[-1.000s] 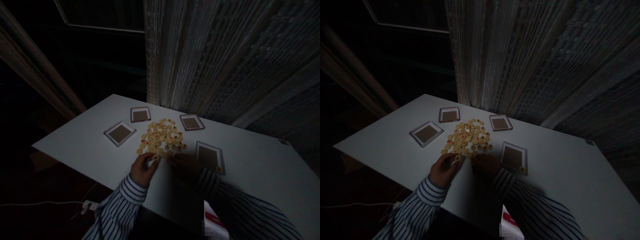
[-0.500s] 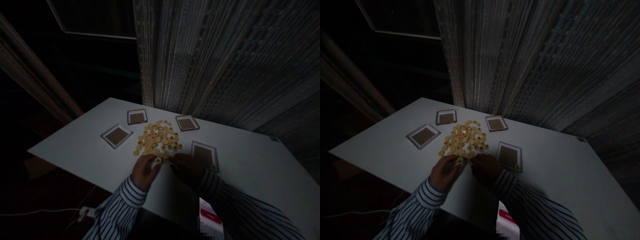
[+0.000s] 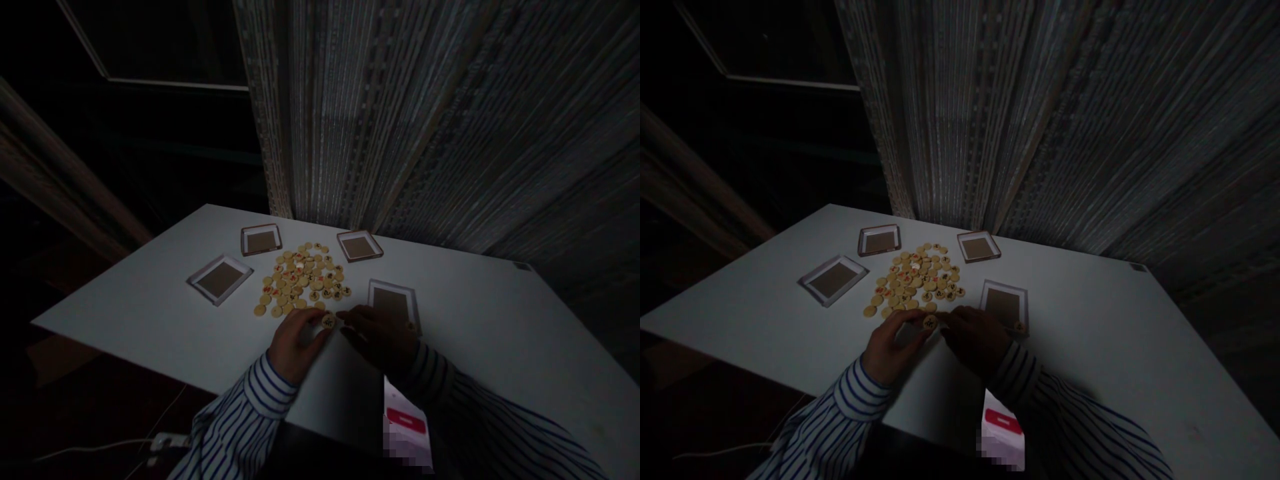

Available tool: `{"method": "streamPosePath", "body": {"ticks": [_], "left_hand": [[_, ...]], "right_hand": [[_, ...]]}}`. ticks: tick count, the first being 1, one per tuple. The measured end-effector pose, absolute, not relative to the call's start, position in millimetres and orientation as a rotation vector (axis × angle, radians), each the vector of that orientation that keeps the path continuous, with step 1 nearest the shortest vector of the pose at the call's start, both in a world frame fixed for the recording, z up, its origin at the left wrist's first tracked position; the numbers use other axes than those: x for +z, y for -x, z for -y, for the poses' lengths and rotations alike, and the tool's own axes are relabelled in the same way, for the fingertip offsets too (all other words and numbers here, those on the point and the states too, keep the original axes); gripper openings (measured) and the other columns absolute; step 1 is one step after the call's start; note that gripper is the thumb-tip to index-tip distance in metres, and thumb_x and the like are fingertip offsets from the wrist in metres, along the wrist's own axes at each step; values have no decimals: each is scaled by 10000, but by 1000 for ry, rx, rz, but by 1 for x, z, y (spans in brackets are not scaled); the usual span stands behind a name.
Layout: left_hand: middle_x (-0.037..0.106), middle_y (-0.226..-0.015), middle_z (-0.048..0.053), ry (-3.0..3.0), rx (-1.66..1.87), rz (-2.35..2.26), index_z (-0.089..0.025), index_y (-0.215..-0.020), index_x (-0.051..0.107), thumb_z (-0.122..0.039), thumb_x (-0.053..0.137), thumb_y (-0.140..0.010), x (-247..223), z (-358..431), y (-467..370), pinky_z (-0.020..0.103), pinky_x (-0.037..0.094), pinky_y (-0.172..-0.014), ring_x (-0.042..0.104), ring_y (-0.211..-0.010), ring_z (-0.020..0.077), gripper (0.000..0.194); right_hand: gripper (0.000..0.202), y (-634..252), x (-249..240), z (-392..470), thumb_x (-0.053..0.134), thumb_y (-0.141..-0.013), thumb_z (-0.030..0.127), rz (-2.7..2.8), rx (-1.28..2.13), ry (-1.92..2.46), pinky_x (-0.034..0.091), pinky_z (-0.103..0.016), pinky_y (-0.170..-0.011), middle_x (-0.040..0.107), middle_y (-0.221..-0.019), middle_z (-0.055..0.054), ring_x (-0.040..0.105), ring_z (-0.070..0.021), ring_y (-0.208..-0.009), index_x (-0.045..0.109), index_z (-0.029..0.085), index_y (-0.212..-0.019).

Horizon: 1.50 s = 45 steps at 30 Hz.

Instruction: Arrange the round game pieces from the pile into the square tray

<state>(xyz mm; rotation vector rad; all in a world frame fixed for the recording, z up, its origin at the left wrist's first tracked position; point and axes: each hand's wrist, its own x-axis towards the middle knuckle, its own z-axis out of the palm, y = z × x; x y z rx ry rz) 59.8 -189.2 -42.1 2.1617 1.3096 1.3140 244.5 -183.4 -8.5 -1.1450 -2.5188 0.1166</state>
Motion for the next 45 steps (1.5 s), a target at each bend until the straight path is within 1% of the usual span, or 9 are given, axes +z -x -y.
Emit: {"method": "streamPosePath", "body": {"ticks": [7,16,22,25,28,33,37,45], "left_hand": [[637,-814,47,-2148,1257,-1227,-180,-934,576,-243,581,-752,-40,190,-75,295,503,-679,599,-738,150,193],[626,-786,35,-2192,1213,-1144,-181,-933,578,-226,592,-743,-36,188,-92,296,506,-654,601,-721,148,196],[623,-761,28,-2205,1178,-1069,-179,-931,582,-223,590,-751,-30,186,-99,293,502,-658,602,-712,145,185],[630,-770,29,-2201,1162,-1046,-181,-928,588,-229,588,-754,-27,186,-102,294,502,-664,605,-718,146,180],[636,-769,29,-2188,1144,-1033,-183,-932,594,-231,591,-751,-26,185,-104,292,504,-666,609,-713,145,187],[640,-764,34,-2192,1153,-998,-178,-938,602,-227,588,-756,-25,183,-109,283,498,-661,606,-715,144,189],[638,-759,41,-2178,1177,-1003,-164,-931,613,-228,604,-745,-23,180,-113,274,492,-662,601,-715,144,196],[676,-751,29,-1945,1069,-1062,-169,-880,651,-205,592,-730,-21,174,-129,238,489,-630,599,-661,129,165]], "right_hand": [[289,-261,-10,191,472,-839,240,2405,226,1173,475,-258,-622,640,-895,-82,596,-126,-697,558,181,-1109],[268,-282,-19,192,456,-855,252,2292,399,1060,485,-274,-630,639,-899,-75,589,-120,-715,569,179,-1086],[269,-289,-20,194,464,-858,269,2252,439,1096,481,-261,-614,638,-878,-57,585,-110,-709,564,202,-1098],[246,-292,-20,196,470,-856,265,2223,492,1109,486,-262,-640,638,-903,-49,590,-107,-743,578,220,-1072],[214,-295,-21,196,488,-846,252,2185,528,1094,497,-268,-662,640,-918,-49,596,-105,-751,593,208,-1026],[178,-298,-20,196,510,-830,236,2107,522,1010,516,-255,-653,646,-894,-55,611,-112,-768,601,189,-975],[173,-299,-16,197,520,-824,227,2076,418,1034,524,-254,-638,655,-856,-54,617,-122,-746,602,192,-972],[171,-310,-19,196,538,-813,221,1980,296,1035,535,-274,-633,650,-836,-53,620,-134,-741,601,195,-971]]}}
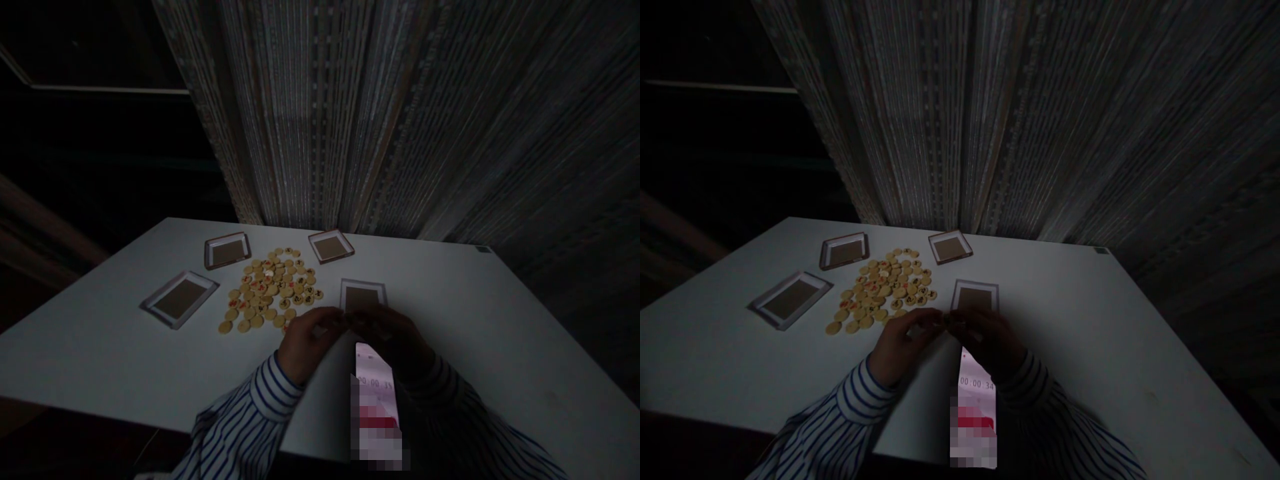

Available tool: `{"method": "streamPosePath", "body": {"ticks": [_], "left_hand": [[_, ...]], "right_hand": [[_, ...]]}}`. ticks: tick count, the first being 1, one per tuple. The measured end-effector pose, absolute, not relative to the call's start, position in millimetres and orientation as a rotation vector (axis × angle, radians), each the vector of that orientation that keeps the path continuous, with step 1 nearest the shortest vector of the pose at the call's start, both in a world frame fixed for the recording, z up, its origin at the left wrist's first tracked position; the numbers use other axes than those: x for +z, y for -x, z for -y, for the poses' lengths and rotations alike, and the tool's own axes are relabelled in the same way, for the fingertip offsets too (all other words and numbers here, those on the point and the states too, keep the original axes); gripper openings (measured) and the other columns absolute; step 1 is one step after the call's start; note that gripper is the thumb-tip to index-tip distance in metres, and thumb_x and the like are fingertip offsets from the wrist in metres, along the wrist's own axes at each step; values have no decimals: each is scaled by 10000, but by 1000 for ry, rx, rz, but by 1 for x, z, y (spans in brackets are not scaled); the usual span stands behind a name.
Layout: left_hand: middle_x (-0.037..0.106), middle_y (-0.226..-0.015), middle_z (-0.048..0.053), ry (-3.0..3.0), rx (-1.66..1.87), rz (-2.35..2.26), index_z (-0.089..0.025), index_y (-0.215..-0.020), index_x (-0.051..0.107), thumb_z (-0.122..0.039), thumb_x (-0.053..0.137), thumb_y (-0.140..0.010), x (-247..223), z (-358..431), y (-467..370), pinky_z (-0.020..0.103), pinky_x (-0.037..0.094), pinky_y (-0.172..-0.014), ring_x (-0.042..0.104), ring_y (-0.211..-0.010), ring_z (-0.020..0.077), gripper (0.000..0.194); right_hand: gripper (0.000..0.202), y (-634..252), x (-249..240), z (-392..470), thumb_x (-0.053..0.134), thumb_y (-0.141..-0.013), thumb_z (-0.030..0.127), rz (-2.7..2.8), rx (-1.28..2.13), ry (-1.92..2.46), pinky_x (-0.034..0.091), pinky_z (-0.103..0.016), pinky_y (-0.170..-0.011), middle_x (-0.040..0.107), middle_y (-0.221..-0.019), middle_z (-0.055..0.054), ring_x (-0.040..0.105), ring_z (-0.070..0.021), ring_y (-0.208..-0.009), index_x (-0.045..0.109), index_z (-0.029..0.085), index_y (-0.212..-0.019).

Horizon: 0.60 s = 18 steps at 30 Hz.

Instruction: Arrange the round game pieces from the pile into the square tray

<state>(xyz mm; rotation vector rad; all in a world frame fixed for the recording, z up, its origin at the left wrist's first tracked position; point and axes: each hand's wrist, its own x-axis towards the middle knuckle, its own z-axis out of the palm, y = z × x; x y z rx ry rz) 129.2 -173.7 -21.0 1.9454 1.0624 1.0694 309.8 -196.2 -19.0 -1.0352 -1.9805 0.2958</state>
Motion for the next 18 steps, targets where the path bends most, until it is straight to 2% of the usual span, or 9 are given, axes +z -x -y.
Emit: {"method": "streamPosePath", "body": {"ticks": [5,13,18], "left_hand": [[695,-766,38,-1733,1020,-1054,-161,-849,666,-211,606,-700,-20,170,-137,255,497,-673,618,-699,144,168],[714,-812,55,-1351,953,-931,-145,-819,676,-239,648,-643,-24,159,-149,294,517,-727,652,-769,181,201],[716,-837,50,-1351,901,-914,-158,-836,696,-243,613,-690,-20,153,-157,286,511,-750,651,-792,179,187]], "right_hand": [[184,-315,-27,194,567,-794,201,1928,283,1006,539,-279,-645,652,-861,-50,620,-135,-760,588,202,-976],[164,-317,-25,191,574,-782,200,1888,134,1047,531,-238,-544,637,-771,-37,602,-117,-651,600,193,-944],[115,-320,-23,188,557,-792,183,1848,92,1044,529,-248,-543,638,-754,-54,605,-128,-652,608,177,-894]]}}
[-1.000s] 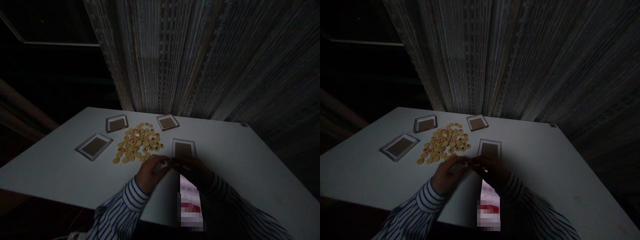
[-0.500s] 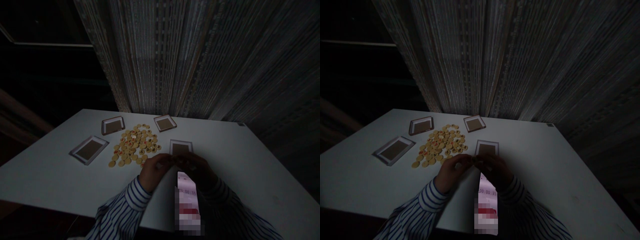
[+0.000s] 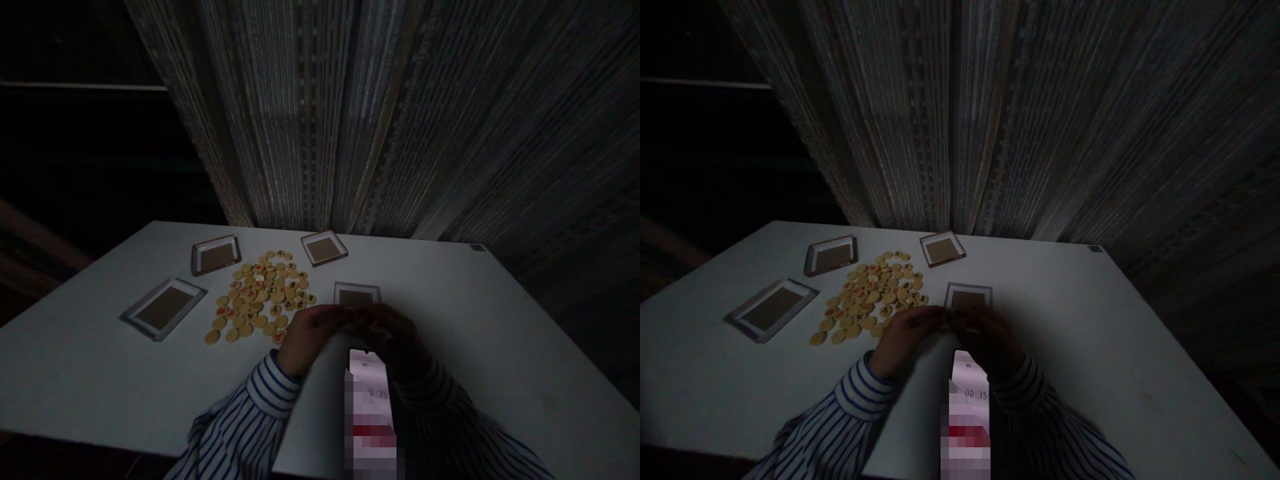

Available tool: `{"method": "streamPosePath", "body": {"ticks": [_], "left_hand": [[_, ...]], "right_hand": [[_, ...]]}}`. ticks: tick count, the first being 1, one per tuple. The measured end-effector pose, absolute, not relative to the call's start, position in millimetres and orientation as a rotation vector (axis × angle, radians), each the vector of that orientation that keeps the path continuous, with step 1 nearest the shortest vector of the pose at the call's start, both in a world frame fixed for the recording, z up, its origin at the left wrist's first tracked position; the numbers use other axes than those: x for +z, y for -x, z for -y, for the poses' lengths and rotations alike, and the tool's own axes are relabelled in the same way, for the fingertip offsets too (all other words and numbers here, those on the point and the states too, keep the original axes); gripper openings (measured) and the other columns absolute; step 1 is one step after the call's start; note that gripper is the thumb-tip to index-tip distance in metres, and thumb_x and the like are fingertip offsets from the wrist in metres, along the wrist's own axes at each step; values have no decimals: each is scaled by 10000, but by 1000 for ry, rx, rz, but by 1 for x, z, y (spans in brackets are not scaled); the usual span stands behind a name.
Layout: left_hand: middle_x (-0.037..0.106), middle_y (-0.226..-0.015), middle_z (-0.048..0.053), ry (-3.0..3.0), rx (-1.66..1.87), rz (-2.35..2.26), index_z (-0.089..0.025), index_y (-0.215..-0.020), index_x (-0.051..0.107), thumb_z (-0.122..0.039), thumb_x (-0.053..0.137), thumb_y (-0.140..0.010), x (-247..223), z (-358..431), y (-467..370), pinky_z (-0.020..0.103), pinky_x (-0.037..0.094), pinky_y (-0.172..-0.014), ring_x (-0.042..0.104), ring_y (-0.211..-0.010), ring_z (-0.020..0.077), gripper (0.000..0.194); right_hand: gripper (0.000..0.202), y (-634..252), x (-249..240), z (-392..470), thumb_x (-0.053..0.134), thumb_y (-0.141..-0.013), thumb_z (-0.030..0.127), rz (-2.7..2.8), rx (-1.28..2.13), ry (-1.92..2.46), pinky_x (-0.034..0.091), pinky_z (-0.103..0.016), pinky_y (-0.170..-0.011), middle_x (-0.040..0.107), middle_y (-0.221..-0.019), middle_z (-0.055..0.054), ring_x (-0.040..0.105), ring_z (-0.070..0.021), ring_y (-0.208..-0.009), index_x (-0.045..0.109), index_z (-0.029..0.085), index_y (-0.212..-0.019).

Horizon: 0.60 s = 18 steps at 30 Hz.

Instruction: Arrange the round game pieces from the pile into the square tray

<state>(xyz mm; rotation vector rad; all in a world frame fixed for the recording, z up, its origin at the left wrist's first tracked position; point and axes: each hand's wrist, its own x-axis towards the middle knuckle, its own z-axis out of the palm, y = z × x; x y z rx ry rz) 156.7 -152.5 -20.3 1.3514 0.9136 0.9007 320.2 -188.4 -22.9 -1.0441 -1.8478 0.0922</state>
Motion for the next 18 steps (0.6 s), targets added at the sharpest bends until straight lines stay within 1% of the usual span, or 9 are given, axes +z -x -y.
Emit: {"method": "streamPosePath", "body": {"ticks": [5,10,18], "left_hand": [[711,-876,50,-1365,879,-847,-173,-890,694,-268,597,-718,-22,145,-165,279,503,-760,646,-820,179,219],[706,-900,73,-1343,861,-854,-157,-913,691,-294,601,-718,-24,141,-173,303,498,-776,643,-838,197,255],[698,-939,65,-1370,825,-846,-167,-967,673,-303,561,-764,-37,138,-177,320,483,-817,636,-861,190,269]], "right_hand": [[120,-326,-26,186,538,-796,168,1817,-1,1083,521,-255,-544,640,-740,-57,603,-133,-647,609,175,-892],[123,-329,-30,184,535,-796,180,1803,-109,1128,525,-278,-551,649,-738,-60,607,-144,-646,611,175,-893],[122,-333,-36,182,552,-791,191,1833,-125,1142,524,-288,-569,653,-744,-56,613,-152,-660,607,179,-900]]}}
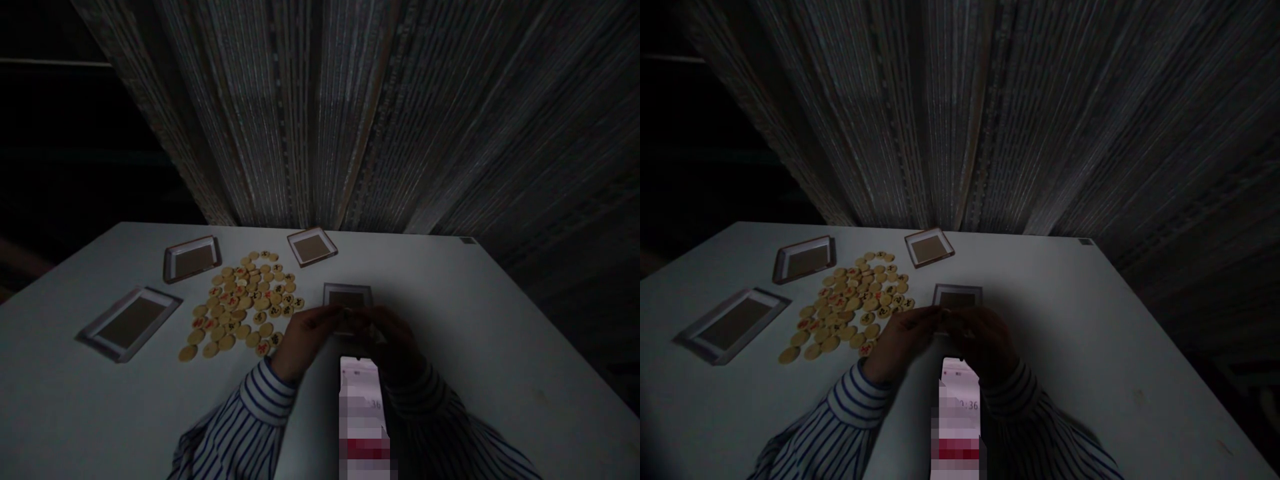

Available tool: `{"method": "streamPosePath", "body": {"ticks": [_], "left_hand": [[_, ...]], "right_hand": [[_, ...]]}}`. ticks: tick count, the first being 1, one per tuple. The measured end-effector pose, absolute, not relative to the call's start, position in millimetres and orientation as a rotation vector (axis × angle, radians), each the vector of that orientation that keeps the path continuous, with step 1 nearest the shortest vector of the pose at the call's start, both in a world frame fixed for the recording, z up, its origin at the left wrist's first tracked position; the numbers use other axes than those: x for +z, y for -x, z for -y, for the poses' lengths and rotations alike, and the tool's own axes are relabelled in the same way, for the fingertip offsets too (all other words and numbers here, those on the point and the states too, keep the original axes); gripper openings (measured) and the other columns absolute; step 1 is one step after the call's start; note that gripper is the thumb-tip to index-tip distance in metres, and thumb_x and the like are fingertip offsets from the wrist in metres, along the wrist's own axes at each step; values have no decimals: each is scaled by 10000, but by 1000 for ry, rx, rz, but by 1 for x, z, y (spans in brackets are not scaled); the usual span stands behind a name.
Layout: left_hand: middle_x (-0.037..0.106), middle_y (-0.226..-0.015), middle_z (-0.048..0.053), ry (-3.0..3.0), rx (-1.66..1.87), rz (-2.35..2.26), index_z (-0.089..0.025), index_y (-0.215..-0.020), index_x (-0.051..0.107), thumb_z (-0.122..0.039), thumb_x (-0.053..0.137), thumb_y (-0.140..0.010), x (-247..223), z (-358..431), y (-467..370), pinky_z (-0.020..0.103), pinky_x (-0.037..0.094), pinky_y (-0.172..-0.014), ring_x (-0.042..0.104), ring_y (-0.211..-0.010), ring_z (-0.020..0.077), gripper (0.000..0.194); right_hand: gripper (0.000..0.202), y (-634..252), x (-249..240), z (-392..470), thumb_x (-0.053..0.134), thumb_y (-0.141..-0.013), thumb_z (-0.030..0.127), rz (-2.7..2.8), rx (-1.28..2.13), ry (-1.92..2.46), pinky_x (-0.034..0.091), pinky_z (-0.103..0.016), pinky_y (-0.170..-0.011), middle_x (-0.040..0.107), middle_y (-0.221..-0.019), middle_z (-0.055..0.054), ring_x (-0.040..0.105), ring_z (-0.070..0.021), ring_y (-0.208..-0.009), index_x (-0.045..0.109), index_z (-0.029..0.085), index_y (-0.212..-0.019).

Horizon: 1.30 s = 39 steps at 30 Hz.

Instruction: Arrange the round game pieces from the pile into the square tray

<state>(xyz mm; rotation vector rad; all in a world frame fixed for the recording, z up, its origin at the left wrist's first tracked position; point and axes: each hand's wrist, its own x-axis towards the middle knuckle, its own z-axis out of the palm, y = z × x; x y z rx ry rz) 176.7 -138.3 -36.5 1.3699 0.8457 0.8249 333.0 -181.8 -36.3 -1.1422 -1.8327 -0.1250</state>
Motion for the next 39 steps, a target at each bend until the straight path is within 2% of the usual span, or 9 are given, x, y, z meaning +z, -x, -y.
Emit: {"method": "streamPosePath", "body": {"ticks": [6,16,23,31,39], "left_hand": [[693,-951,70,-1407,807,-867,-162,-974,667,-314,549,-774,-38,139,-176,307,484,-810,629,-887,194,278],[710,-835,66,-1397,849,-883,-161,-854,686,-311,597,-727,-38,138,-178,282,511,-712,650,-766,178,216],[709,-849,62,-1502,846,-947,-168,-859,692,-310,572,-743,-40,139,-177,286,503,-729,645,-794,185,220],[706,-755,41,-1623,989,-1166,-172,-805,692,-297,567,-724,-41,135,-172,269,491,-651,632,-702,172,195],[690,-798,50,-1779,1013,-1222,-160,-865,668,-284,532,-760,-51,135,-168,264,475,-658,612,-724,158,212]], "right_hand": [[304,-335,-46,182,564,-778,158,1859,-142,1156,524,-335,-698,641,-922,-84,602,-180,-830,552,198,-1079],[392,-338,-50,182,552,-782,153,1929,-167,1135,526,-340,-679,617,-956,-88,593,-186,-845,497,216,-1165],[344,-336,-49,181,554,-775,165,1923,-170,1145,521,-342,-655,614,-917,-84,591,-186,-810,519,216,-1113],[212,-336,-47,181,543,-765,165,1862,-213,1237,508,-340,-659,625,-840,-71,595,-181,-761,568,207,-972],[191,-342,-46,181,515,-771,177,1889,-252,1287,498,-331,-642,645,-842,-75,594,-178,-755,582,191,-949]]}}
